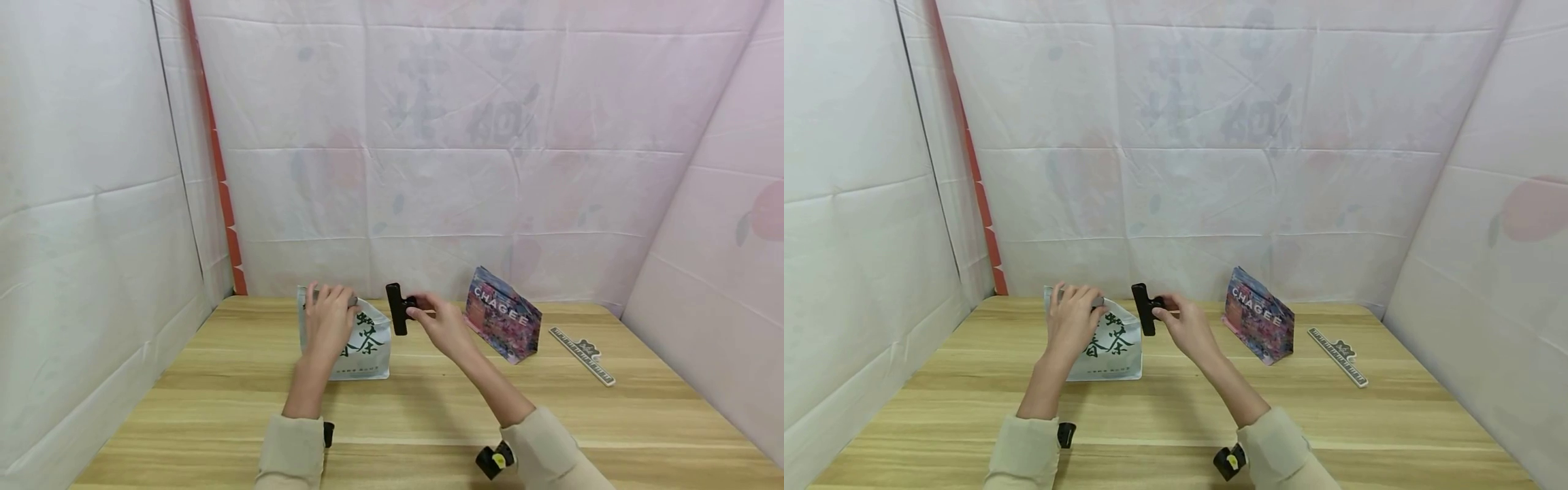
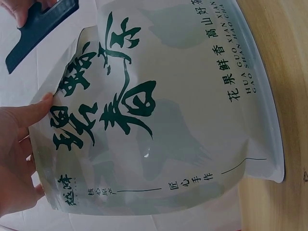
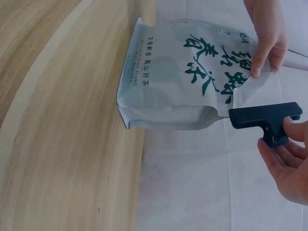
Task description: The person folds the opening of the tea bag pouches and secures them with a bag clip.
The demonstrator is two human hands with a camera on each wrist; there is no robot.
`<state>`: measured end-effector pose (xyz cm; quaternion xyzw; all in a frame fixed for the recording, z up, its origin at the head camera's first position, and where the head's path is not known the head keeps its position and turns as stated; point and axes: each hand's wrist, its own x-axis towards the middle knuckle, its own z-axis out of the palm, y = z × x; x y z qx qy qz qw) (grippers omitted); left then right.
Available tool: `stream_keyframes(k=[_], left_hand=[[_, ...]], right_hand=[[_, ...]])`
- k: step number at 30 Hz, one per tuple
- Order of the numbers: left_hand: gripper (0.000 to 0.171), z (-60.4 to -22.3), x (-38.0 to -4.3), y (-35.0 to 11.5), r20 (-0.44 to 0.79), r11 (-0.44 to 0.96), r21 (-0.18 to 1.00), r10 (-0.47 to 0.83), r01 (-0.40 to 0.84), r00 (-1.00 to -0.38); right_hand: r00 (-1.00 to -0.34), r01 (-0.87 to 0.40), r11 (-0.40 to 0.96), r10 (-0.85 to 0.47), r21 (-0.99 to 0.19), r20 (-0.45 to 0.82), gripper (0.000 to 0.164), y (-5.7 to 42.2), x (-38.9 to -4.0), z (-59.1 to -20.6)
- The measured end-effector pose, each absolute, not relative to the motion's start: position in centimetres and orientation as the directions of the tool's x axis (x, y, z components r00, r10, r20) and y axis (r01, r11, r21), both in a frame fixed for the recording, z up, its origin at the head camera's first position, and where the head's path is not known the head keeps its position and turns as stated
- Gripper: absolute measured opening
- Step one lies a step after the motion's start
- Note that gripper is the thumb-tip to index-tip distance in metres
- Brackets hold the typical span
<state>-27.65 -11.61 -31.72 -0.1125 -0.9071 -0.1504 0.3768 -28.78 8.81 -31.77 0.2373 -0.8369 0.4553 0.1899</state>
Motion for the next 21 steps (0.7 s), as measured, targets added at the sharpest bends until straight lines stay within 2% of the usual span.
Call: stream_keyframes(k=[5, 12, 21], left_hand=[[0.018, -31.7, -27.6, -11.6, 0.719, 0.930, 0.186, 0.092, 0.318, -0.689], [0.018, -31.8, -27.6, -11.6, 0.729, 0.928, 0.186, 0.091, 0.324, -0.679], [0.018, -31.7, -27.7, -11.6, 0.722, 0.927, 0.193, 0.087, 0.321, -0.687]], right_hand=[[-0.768, -0.626, 0.426, -0.195, -0.653, 0.609, 0.022, 8.3, -29.0, -31.4], [-0.739, -0.651, 0.366, -0.104, -0.665, 0.666, 0.025, 7.8, -29.7, -31.5], [-0.674, -0.698, 0.347, -0.024, -0.626, 0.738, 0.029, 7.1, -30.5, -31.9]])
